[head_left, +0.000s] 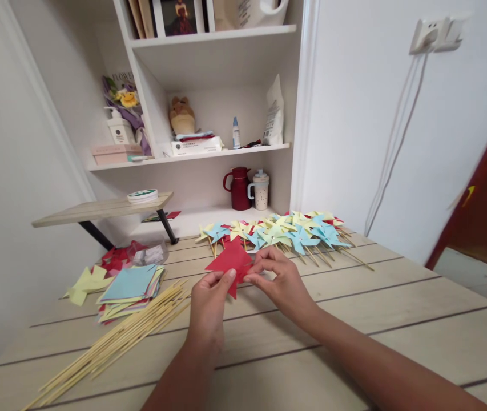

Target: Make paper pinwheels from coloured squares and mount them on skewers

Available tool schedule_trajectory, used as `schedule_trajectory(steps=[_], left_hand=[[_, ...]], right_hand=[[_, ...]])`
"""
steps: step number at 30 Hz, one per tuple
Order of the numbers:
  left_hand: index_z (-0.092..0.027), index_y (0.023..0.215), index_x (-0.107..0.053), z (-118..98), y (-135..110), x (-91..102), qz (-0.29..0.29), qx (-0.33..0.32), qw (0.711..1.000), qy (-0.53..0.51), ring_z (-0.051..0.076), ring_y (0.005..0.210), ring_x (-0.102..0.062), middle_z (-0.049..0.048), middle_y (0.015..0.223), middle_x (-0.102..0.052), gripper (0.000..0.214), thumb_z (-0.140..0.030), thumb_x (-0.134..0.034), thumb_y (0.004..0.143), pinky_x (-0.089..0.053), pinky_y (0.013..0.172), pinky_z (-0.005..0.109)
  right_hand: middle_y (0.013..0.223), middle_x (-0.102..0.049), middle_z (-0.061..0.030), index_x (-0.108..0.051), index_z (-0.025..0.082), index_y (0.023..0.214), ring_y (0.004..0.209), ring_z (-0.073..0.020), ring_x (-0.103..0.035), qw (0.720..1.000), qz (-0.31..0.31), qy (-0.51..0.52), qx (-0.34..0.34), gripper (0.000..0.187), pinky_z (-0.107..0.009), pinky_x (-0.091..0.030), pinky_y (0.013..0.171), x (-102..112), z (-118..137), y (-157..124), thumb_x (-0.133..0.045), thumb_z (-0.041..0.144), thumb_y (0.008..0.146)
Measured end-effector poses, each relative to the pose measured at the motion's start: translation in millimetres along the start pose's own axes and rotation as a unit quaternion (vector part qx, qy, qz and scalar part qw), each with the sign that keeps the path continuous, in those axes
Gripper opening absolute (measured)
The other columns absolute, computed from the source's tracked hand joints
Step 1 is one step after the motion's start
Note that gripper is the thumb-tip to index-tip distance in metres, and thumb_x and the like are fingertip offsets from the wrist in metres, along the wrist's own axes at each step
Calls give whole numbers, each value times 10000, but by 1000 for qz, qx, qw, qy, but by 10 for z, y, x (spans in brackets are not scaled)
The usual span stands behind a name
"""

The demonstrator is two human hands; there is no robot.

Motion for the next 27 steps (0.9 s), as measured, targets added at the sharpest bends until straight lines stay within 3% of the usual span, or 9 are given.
schedule_trajectory(steps=[14,23,27], left_hand=[[-137,745,-735,-26,-24,-41,-8,-20,999,37,152,686,-602,59,742,-732,303,-389,-842,614,-439,680,267],[-145,743,-748,-106,-49,-150,25,-44,997,61,142,646,-578,21,652,-677,265,-387,-808,652,-409,621,241],[-159,755,-759,-130,-75,-132,14,-48,996,73,144,642,-573,18,667,-678,250,-386,-802,661,-408,618,241]], right_hand=[[845,-612,-23,-718,209,680,838,-200,-591,999,-11,-48,16,123,-358,-436,784,21,24,15,-792,138,748],[824,-593,-18,-663,204,650,818,-197,-580,999,-25,-36,17,165,-350,-448,754,44,47,20,-778,161,760],[926,-561,-35,-657,227,855,904,-224,-580,998,-46,-29,12,187,-379,-495,806,89,67,15,-801,199,740]])
Point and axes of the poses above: each hand's wrist, its own y-axis towards the middle knuckle, its own x-axis out of the back of the hand, z = x × y, the point moved 9 cm from there along y, towards the middle knuckle
